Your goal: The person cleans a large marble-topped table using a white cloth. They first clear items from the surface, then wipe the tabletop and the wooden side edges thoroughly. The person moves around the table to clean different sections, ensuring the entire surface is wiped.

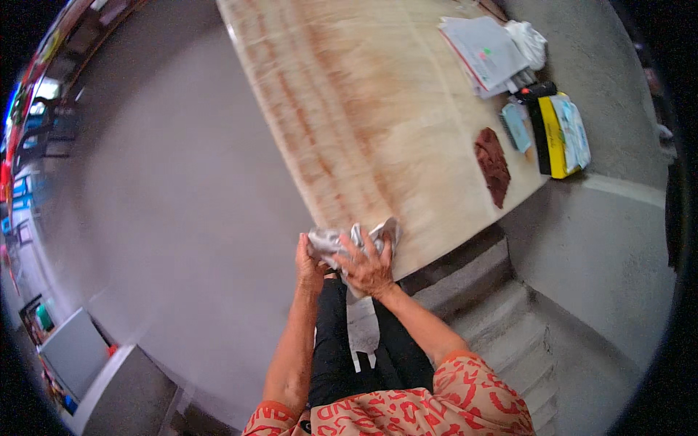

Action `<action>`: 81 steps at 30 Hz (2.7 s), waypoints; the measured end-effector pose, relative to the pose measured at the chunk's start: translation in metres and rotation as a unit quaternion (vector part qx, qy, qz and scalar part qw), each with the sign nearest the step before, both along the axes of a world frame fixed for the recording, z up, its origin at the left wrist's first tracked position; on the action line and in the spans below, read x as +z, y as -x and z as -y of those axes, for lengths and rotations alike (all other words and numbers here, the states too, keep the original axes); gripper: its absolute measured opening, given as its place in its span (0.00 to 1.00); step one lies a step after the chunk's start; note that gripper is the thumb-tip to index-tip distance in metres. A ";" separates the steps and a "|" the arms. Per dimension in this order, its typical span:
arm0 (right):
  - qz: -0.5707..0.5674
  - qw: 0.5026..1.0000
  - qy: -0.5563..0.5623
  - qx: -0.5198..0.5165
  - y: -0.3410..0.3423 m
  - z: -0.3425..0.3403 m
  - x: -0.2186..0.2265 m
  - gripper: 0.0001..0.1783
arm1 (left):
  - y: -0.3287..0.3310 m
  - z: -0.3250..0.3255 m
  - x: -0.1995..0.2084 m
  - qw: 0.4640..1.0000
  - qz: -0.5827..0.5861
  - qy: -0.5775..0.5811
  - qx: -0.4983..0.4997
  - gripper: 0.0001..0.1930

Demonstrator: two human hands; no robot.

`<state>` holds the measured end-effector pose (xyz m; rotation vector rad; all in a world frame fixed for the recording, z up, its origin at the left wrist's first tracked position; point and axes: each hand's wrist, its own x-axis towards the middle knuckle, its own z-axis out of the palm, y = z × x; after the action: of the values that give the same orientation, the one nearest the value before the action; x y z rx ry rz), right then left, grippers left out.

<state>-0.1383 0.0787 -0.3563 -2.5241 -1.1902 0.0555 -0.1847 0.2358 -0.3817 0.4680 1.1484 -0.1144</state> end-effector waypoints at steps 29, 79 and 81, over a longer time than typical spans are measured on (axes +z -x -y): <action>0.116 0.945 0.107 -0.287 -0.270 0.257 -0.011 0.27 | -0.104 0.066 -0.010 0.454 -0.253 -0.772 -0.365 0.43; 0.103 0.966 0.051 -0.233 -0.347 0.046 -0.013 0.39 | -0.208 -0.045 -0.003 0.503 -0.214 -0.769 -0.332 0.38; 0.110 0.962 0.067 -0.239 -0.369 0.042 -0.016 0.38 | -0.210 -0.042 0.003 0.507 -0.219 -0.763 -0.336 0.38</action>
<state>0.2306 0.0366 -0.3720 -2.9276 -0.6297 -0.2800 0.0253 0.2778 -0.3790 2.6453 1.2287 0.1835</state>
